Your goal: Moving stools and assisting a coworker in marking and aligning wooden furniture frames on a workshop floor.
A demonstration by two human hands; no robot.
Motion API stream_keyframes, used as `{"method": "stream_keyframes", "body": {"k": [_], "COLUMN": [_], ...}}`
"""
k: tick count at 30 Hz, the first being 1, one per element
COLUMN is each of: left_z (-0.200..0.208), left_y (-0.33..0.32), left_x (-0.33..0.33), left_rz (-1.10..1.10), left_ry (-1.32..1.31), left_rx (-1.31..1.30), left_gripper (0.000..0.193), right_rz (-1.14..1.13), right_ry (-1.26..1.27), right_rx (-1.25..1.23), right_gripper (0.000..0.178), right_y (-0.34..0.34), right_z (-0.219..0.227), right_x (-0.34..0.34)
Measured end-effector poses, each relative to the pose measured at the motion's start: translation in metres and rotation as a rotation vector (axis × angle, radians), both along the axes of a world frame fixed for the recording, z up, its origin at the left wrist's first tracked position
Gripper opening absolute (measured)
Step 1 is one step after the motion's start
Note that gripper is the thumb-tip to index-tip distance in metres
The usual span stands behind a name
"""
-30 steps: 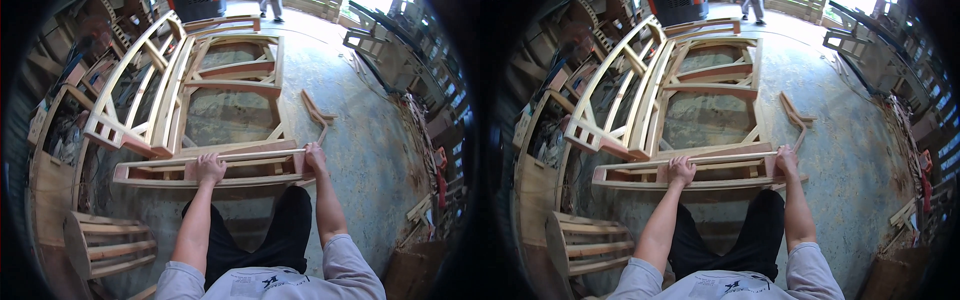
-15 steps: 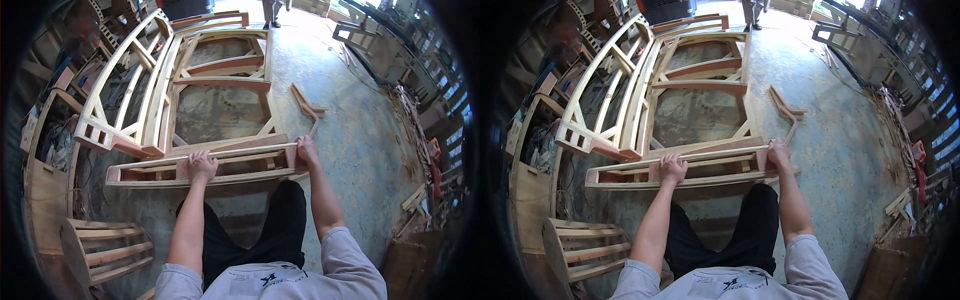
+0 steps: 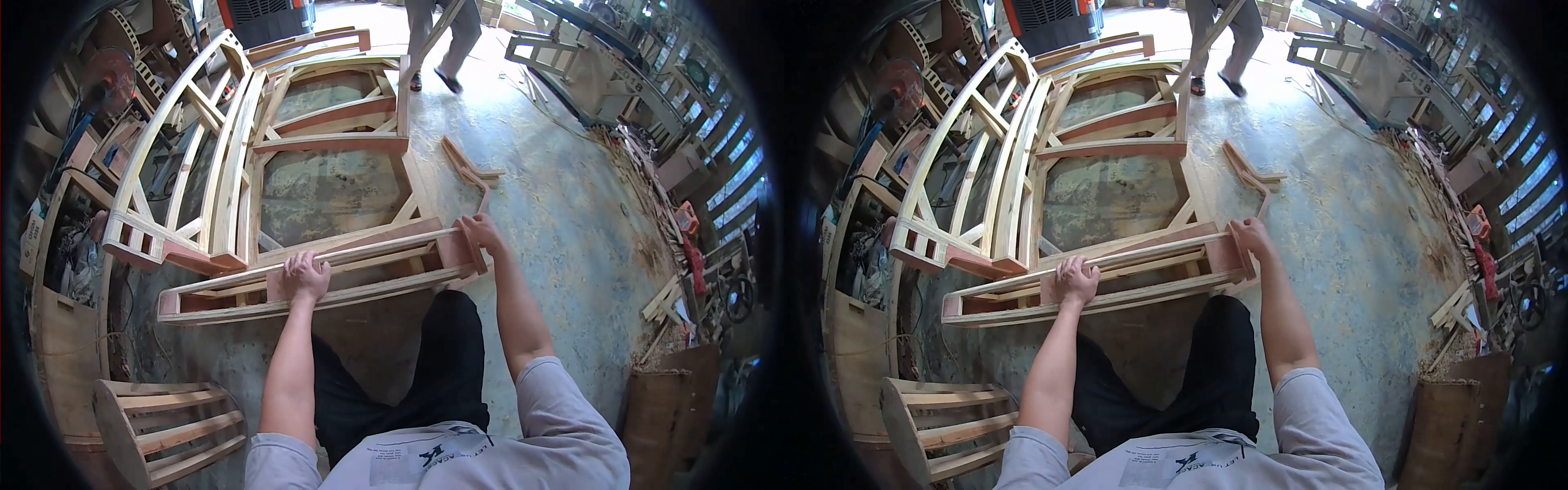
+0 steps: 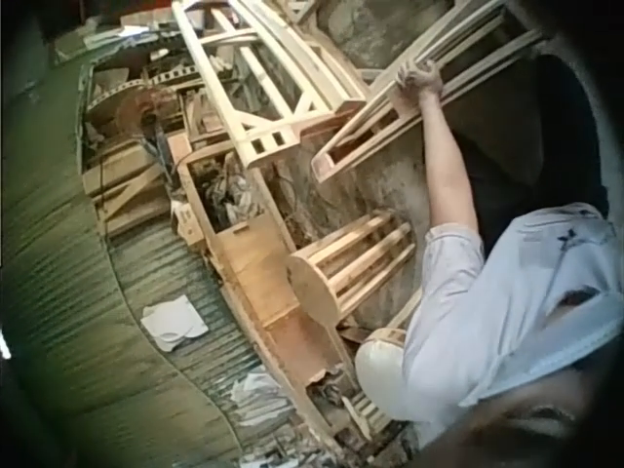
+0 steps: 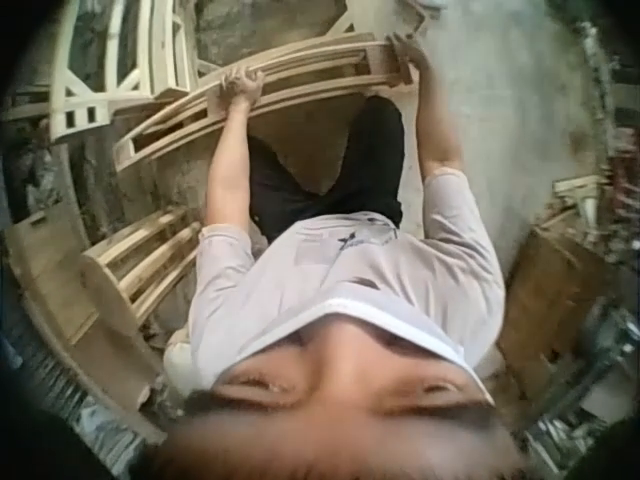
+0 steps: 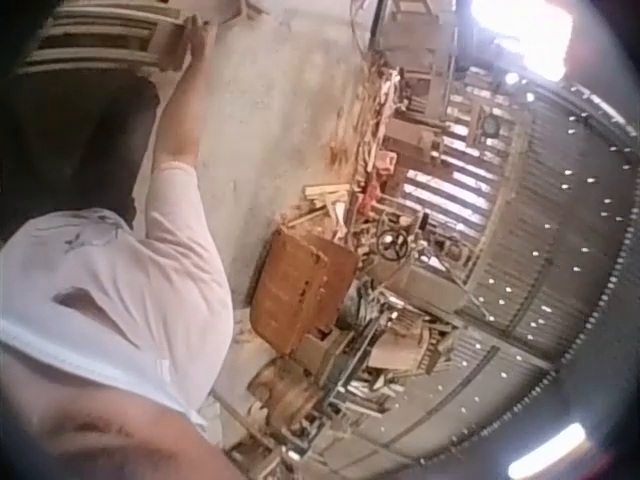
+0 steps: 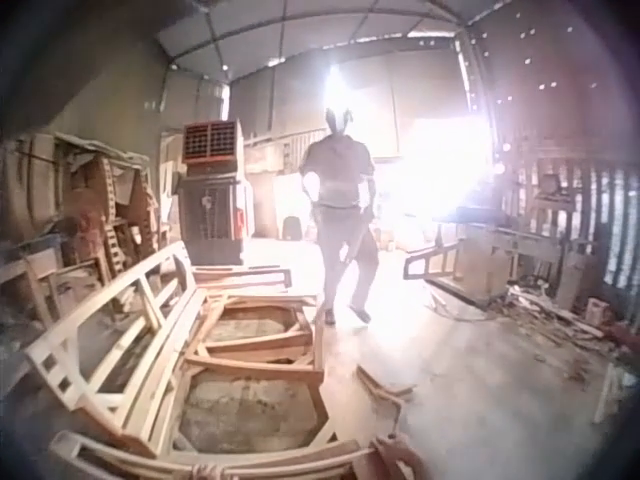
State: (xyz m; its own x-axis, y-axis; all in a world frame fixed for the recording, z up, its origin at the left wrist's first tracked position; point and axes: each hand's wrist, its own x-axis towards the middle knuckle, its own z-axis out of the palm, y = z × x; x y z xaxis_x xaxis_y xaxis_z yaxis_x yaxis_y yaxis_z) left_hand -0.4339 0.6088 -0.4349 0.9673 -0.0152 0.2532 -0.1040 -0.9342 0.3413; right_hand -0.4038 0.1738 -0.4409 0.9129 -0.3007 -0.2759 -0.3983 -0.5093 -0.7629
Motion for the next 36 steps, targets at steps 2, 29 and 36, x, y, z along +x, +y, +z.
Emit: {"method": "stream_keyframes", "body": {"k": [2, 29, 36], "left_z": [-0.001, -0.017, -0.020], "left_y": [0.003, 0.046, 0.044], "left_x": [-0.003, -0.165, -0.172], "left_rz": [0.013, 0.295, 0.303], "left_ry": [-0.018, -0.163, -0.179], "left_rx": [-0.035, -0.928, -0.959], "left_gripper": [0.037, 0.016, 0.015], "right_rz": [-0.041, -0.219, -0.249], "right_ry": [0.027, -0.056, -0.133], "right_rx": [0.058, 0.642, 0.700], "right_gripper": [0.046, 0.028, 0.027], "right_y": [0.001, -0.002, 0.000], "right_z": [0.015, -0.001, -0.014], "right_x": [-0.016, -0.121, -0.120]}}
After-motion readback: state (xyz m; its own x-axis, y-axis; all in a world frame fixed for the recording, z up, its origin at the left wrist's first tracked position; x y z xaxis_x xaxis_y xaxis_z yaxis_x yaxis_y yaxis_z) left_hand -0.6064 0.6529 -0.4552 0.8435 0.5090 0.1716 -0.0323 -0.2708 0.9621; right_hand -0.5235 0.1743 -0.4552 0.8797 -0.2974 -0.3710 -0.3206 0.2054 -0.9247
